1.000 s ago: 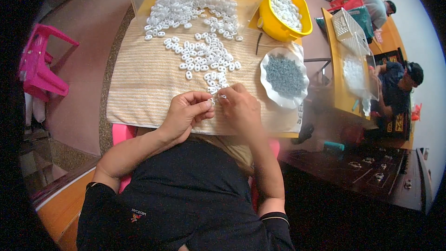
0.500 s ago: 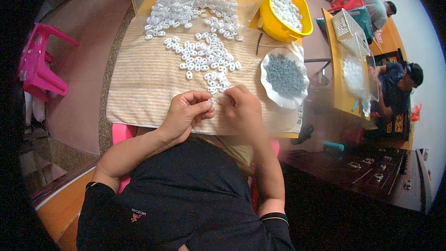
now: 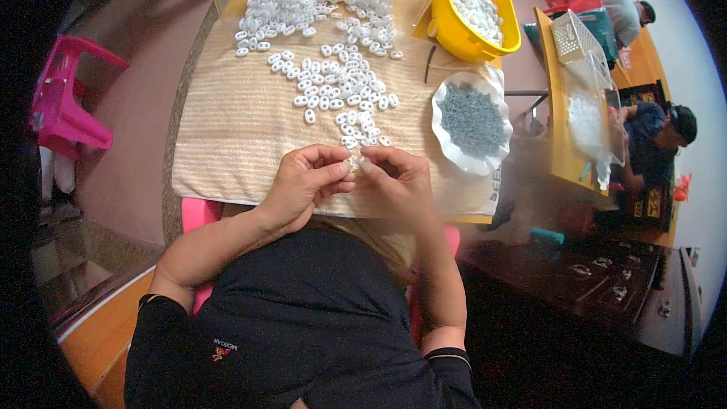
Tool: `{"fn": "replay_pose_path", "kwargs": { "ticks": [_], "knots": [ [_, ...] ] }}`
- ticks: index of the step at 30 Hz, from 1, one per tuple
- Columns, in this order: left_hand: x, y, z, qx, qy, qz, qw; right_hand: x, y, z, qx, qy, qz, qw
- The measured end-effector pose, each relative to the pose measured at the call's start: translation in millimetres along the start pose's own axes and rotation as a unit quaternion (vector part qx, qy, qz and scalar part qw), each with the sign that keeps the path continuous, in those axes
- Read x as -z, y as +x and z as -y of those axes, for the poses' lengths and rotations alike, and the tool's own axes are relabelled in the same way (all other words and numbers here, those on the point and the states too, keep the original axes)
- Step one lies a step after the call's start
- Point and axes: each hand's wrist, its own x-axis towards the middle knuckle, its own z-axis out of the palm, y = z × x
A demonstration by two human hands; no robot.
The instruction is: The person is manually assembling small white plastic components by inserting tiny grey pins into them.
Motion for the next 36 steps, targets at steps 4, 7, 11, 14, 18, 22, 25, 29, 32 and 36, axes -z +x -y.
{"fn": "replay_pose_path", "kwargs": {
  "ticks": [4, 7, 11, 14, 18, 22, 25, 29, 32, 36],
  "knots": [
    [4.0, 2.7, 2.5, 0.007, 0.0, 0.006, 1.0, -4.0, -0.4, 7.8, -0.025, 0.083, 0.034, 0.996],
    [2.7, 2.4, 0.7, 0.014, 0.002, 0.008, 1.0, -2.3, 0.1, 5.6, -0.03, 0.108, 0.055, 0.992],
    [3.4, 3.8, -0.1, 0.019, 0.006, 0.007, 1.0, -0.7, 1.7, -0.7, -0.035, 0.122, 0.066, 0.99],
    [2.7, 3.6, -1.7, 0.026, 0.003, 0.004, 1.0, -1.5, 1.7, 4.8, -0.054, 0.136, 0.066, 0.987],
    [1.0, 3.4, -3.2, 0.023, 0.006, 0.002, 1.0, -1.3, 1.4, 1.4, -0.051, 0.159, 0.064, 0.984],
    [2.2, 4.3, -2.1, 0.023, 0.009, 0.004, 1.0, -1.1, 1.2, 6.1, -0.063, 0.159, 0.071, 0.983],
    [4.0, 5.4, -1.4, 0.022, 0.01, 0.009, 1.0, 0.1, 2.2, 4.9, -0.068, 0.162, 0.082, 0.981],
    [2.9, 5.8, -1.5, 0.028, 0.001, 0.003, 1.0, 3.1, 2.5, 0.6, -0.068, 0.192, 0.099, 0.974],
    [2.0, 5.6, -1.4, 0.02, 0.002, 0.003, 1.0, 4.1, 2.0, -1.5, -0.068, 0.2, 0.092, 0.973],
    [1.8, 5.4, -2.4, 0.016, 0.03, 0.005, 0.999, 4.7, 2.2, -0.9, -0.062, 0.186, 0.071, 0.978]
  ]
}}
